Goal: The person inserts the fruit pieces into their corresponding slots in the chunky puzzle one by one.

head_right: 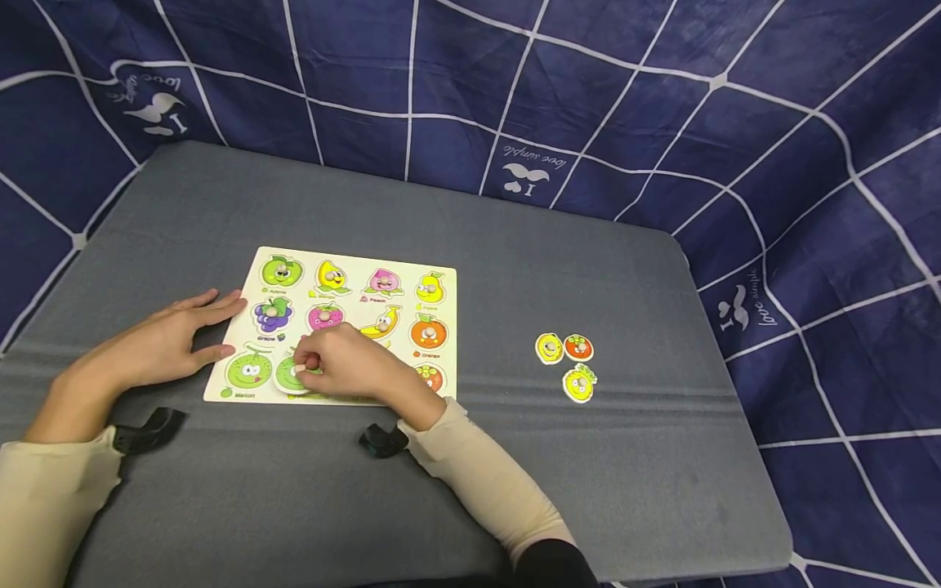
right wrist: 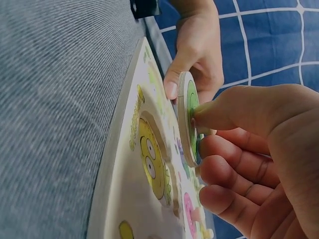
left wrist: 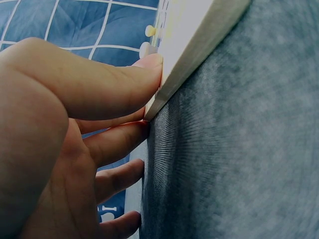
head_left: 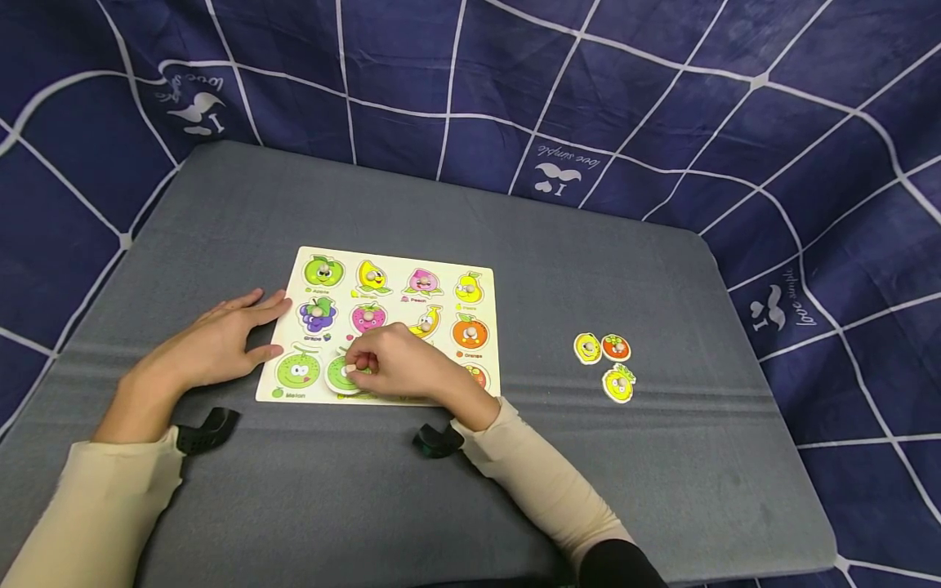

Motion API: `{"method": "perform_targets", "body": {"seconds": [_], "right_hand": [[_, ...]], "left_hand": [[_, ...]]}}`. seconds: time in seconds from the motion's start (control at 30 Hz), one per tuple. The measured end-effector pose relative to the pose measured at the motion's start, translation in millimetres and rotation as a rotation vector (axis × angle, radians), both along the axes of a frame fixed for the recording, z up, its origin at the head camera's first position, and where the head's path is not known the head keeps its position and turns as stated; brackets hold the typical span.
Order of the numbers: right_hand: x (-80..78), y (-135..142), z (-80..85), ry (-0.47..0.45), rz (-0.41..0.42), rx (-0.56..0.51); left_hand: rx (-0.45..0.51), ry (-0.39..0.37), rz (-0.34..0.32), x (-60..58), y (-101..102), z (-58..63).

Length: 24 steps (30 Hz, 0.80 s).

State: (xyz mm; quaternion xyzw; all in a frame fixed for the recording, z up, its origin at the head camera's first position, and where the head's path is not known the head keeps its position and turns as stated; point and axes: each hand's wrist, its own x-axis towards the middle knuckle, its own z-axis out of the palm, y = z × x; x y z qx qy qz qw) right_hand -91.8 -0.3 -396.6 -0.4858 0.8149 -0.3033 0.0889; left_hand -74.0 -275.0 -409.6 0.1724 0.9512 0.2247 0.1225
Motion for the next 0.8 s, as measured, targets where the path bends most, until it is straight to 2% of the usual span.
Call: {"method": "perform_targets", "body": {"seconds": [0.5,0.8], "right_hand": [[-3.6,-12.8,0.4,-0.018,-0.03,0.048],[-5.2,-26.9,-0.1,-0.042,-0.035,0.07]], "left_hand": [[0.002,-0.013,-0.004,-1.3,0.0,0.9],[0.012,0.006,-0.009,-0.6,-1.2,-0.2]]}}
